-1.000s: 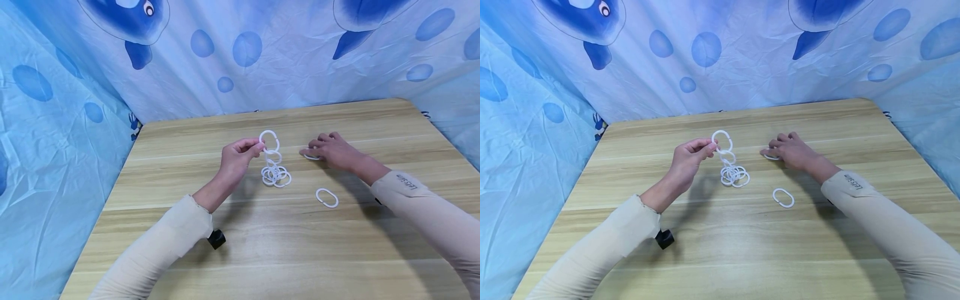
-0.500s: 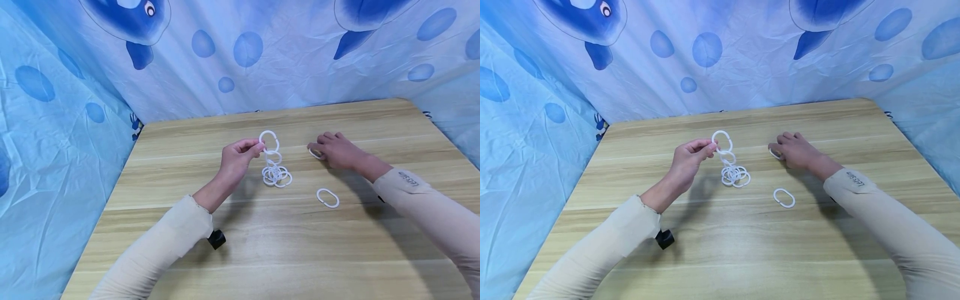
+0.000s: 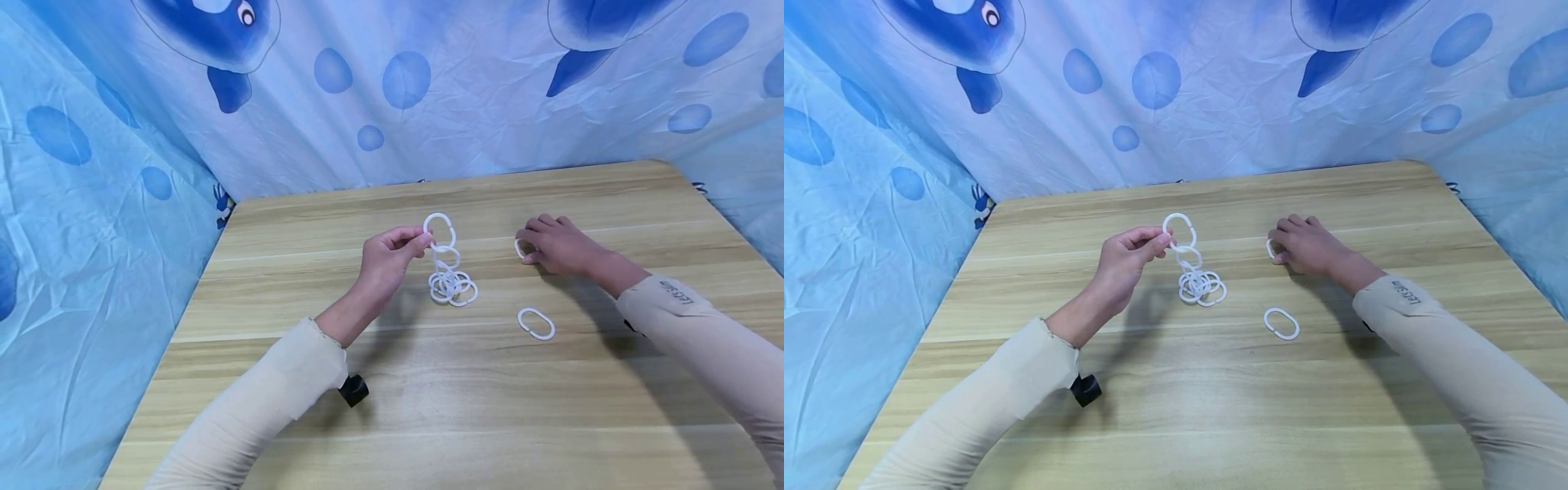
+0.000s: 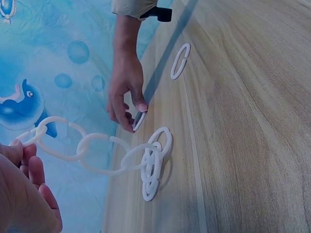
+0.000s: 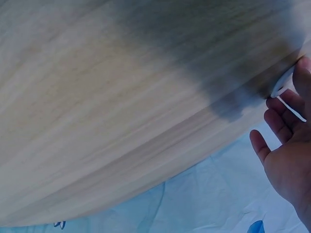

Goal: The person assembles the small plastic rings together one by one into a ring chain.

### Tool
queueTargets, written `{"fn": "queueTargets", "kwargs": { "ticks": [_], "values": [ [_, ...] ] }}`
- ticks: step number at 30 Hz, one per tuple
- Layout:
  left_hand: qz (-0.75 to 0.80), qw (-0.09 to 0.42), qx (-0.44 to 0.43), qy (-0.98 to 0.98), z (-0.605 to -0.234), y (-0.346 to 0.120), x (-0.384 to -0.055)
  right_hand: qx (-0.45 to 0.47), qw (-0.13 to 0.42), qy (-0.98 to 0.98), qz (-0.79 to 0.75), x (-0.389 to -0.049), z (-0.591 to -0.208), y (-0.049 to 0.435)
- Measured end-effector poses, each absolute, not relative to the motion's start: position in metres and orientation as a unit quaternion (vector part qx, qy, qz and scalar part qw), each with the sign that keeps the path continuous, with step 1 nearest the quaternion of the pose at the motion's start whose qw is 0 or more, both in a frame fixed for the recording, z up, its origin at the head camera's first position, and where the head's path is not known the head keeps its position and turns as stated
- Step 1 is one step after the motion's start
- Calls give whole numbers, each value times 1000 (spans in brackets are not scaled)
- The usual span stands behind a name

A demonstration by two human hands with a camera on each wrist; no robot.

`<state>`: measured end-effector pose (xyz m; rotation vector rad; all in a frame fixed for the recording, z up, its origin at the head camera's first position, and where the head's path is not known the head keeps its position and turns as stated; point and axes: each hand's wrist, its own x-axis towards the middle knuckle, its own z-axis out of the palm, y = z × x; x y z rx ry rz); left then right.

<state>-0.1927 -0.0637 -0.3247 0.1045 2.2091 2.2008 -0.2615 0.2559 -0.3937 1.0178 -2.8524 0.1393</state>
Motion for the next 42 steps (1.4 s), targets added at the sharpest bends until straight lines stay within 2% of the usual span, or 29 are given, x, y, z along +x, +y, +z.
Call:
{"fn": "queueTargets", "kwargs": {
  "ticks": [8, 17, 21, 25, 31, 36, 42],
  "values": [
    [708, 13, 34, 706, -325, -63, -193, 319, 48, -946, 21, -261, -393, 256],
    [714, 14, 35, 699, -325, -61, -193, 350, 114, -929, 38, -261, -401, 256],
    [714, 18, 33, 699, -325, -60, -192, 279, 73, -946, 149, -256, -391, 246],
    [714, 22, 30, 699, -324, -60, -192, 189, 25, -893, 409, -247, -369, 228],
    [717, 25, 31, 696, -324, -58, -192, 207, -20, -680, 703, -238, -347, 205],
    [720, 29, 33, 693, -325, -57, -193, 204, -76, -546, 809, -236, -341, 193],
    [721, 38, 33, 691, -324, -55, -193, 185, -124, -469, 855, -231, -334, 183]
  ]
}}
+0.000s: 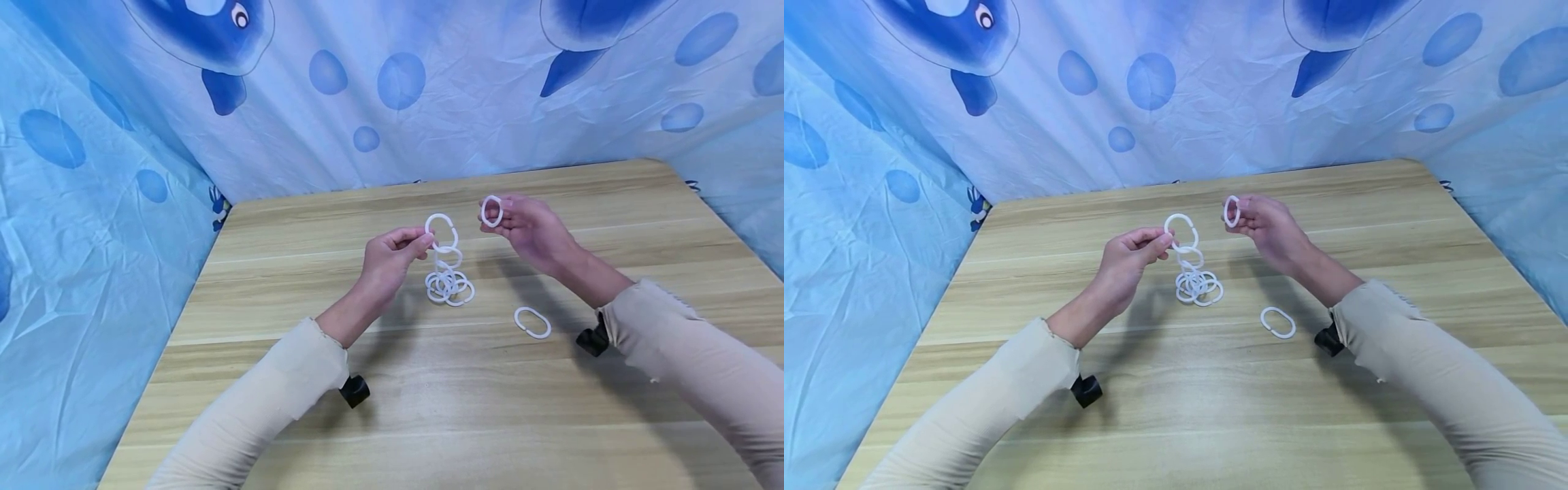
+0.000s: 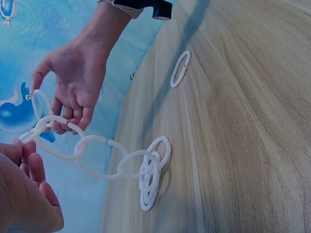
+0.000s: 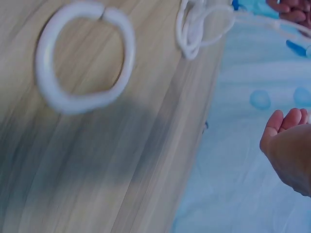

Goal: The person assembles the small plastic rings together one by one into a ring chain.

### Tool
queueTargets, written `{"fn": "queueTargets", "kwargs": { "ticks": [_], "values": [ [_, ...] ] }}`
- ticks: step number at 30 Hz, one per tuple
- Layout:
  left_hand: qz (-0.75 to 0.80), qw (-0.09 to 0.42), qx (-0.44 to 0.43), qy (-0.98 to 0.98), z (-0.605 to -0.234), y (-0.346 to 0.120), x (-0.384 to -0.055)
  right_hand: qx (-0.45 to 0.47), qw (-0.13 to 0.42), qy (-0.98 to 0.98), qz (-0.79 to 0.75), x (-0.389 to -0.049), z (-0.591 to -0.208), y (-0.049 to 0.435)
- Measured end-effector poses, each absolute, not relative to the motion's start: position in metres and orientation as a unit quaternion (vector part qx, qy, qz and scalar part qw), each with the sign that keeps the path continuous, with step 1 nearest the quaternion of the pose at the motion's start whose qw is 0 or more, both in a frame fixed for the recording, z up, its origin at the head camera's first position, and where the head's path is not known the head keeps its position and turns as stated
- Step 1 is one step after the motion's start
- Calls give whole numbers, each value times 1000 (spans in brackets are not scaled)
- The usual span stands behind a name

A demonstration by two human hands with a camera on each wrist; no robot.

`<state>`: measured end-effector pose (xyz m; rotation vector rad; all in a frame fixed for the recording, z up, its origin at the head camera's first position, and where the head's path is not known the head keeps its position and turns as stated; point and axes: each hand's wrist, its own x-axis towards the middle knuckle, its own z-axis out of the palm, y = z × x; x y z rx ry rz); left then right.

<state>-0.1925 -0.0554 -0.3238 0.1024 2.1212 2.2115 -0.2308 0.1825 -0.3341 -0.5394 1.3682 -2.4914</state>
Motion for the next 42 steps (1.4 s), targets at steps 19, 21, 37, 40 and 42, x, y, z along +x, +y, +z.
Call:
{"fn": "queueTargets", "kwargs": {
  "ticks": [19, 21, 37, 40, 42],
  "values": [
    [721, 37, 29, 691, -327, -56, -193, -156, 138, 500, -840, -218, -327, 144],
    [721, 38, 30, 692, -327, -56, -193, -153, 139, 499, -842, -218, -326, 143],
    [717, 46, 32, 694, -330, -56, -194, -97, 103, 517, -844, -218, -328, 132],
    [714, 46, 31, 698, -329, -57, -194, -90, 93, 516, -847, -218, -328, 131],
    [712, 46, 30, 700, -329, -57, -194, -92, 89, 523, -843, -218, -328, 130]
  ]
}}
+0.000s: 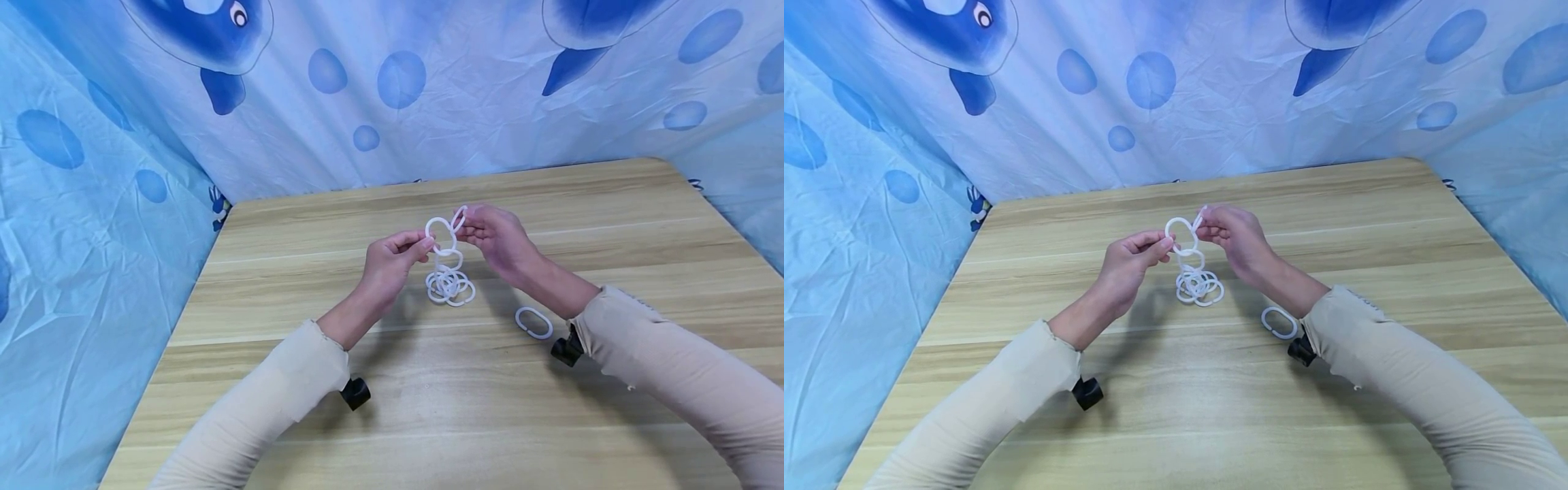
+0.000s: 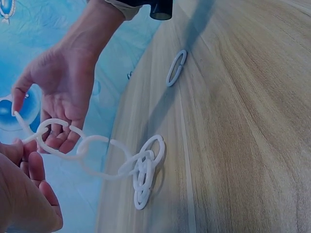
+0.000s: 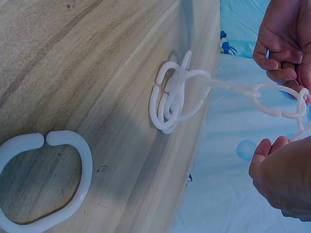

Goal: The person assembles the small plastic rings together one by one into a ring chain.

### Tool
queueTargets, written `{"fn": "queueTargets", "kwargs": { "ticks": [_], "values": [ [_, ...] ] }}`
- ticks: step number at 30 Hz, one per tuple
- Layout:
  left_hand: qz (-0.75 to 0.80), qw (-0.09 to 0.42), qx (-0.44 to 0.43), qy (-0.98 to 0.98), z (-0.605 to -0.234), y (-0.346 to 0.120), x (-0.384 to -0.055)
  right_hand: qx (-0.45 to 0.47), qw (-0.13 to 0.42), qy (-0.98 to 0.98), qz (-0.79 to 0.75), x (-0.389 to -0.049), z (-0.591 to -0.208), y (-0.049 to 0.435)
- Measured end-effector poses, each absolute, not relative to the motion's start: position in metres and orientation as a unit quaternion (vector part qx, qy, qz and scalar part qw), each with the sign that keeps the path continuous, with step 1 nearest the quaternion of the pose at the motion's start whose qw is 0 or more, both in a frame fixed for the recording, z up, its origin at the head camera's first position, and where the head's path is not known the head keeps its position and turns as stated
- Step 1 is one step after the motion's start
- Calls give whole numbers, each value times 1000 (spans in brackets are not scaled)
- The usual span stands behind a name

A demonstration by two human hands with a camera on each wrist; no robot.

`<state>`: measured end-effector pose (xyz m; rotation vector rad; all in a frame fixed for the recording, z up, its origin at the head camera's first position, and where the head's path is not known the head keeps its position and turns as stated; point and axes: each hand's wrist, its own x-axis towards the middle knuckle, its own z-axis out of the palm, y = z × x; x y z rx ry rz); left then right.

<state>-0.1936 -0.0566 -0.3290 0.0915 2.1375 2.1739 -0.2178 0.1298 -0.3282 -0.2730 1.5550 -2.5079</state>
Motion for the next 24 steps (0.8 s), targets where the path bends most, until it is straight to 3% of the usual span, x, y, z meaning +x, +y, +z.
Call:
{"fn": "queueTargets", "kwargs": {
  "ticks": [8, 17, 24],
  "values": [
    [705, 59, 34, 706, -330, -55, -193, -112, 72, 577, -806, -214, -330, 124],
    [684, 82, 43, 723, -330, -55, -191, -202, -99, 688, -690, -210, -331, 123],
    [680, 42, 43, 731, -327, -57, -190, -290, -196, 767, -538, -210, -337, 123]
  ]
}}
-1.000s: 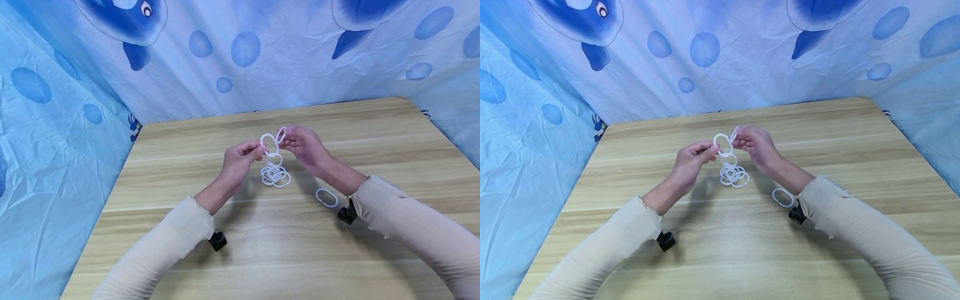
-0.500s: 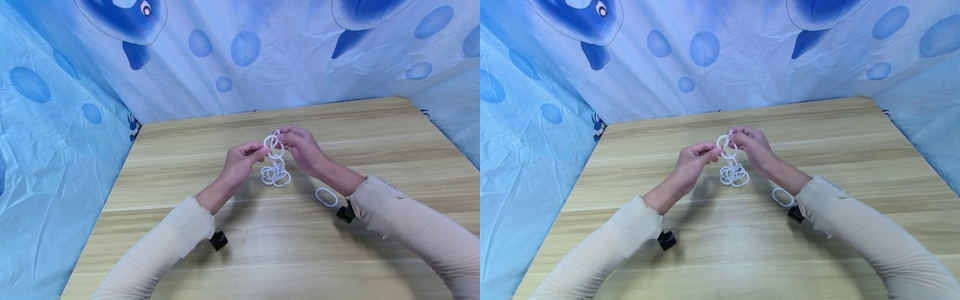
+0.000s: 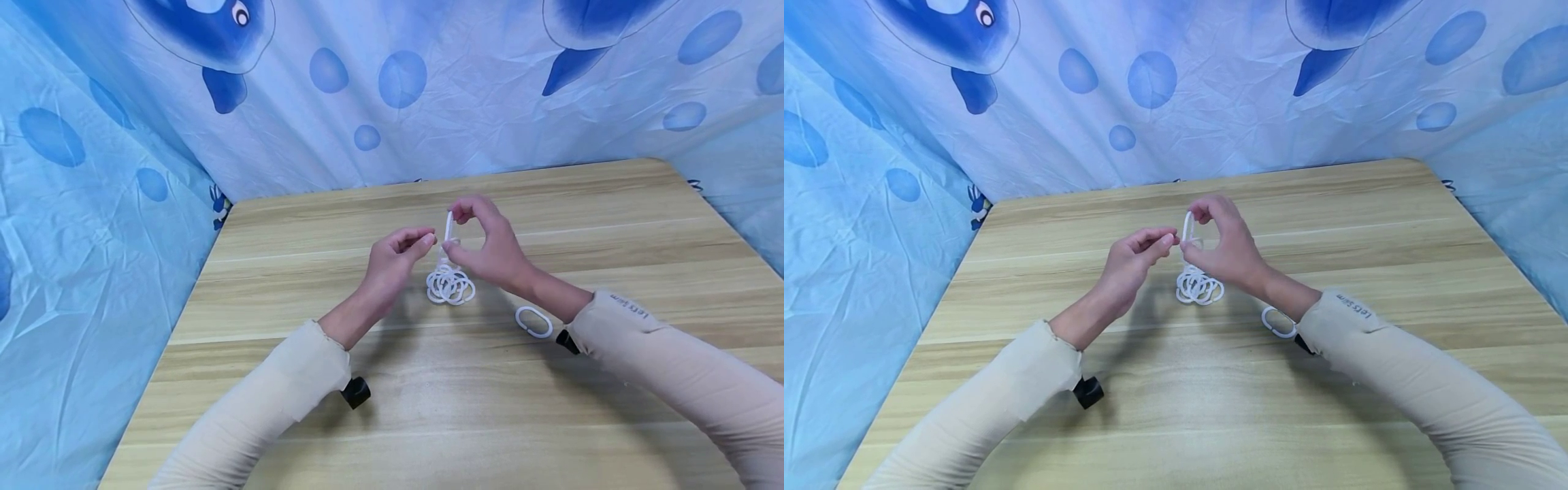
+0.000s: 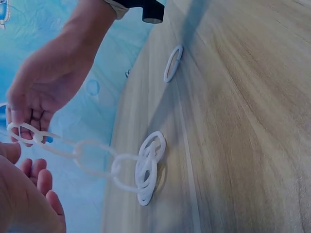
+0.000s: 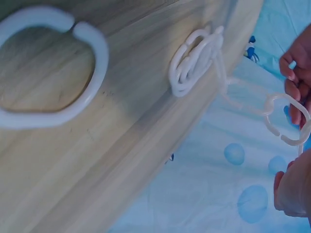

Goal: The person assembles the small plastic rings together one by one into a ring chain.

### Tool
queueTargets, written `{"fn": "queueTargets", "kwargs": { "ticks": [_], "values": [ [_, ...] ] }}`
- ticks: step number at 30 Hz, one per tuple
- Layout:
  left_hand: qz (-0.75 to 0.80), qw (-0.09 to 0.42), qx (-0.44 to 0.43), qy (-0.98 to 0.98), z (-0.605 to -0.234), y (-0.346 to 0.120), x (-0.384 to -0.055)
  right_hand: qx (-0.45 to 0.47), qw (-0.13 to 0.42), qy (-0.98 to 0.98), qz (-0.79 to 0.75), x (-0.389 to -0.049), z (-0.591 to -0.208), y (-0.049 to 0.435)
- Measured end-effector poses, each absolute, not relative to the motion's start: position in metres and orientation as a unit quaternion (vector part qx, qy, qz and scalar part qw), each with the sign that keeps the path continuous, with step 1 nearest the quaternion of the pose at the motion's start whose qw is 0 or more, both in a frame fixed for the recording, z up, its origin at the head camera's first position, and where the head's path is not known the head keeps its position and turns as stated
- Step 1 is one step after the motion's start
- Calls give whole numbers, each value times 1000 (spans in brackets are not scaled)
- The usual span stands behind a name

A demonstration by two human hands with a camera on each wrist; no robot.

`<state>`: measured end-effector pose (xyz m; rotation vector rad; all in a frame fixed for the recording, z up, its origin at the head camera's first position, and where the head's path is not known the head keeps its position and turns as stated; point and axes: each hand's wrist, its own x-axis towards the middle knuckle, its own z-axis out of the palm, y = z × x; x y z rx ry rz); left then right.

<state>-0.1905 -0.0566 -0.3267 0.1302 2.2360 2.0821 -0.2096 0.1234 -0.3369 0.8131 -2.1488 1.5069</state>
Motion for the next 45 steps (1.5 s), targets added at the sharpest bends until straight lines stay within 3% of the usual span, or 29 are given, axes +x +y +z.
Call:
{"fn": "queueTargets", "kwargs": {
  "ticks": [8, 23, 37, 41, 45],
  "values": [
    [694, 7, 72, 716, -326, -58, -191, 386, 297, -760, 430, -215, -340, 122],
    [694, -6, 88, 714, -326, -57, -188, 455, 342, -758, 319, -216, -341, 122],
    [685, -9, 38, 727, -324, -57, -192, 403, 303, -804, 315, -207, -332, 171],
    [686, -4, 29, 727, -324, -59, -193, 374, 254, -824, 342, -204, -333, 193],
    [685, -3, 25, 728, -324, -60, -193, 361, 163, -853, 339, -197, -340, 214]
  ]
}}
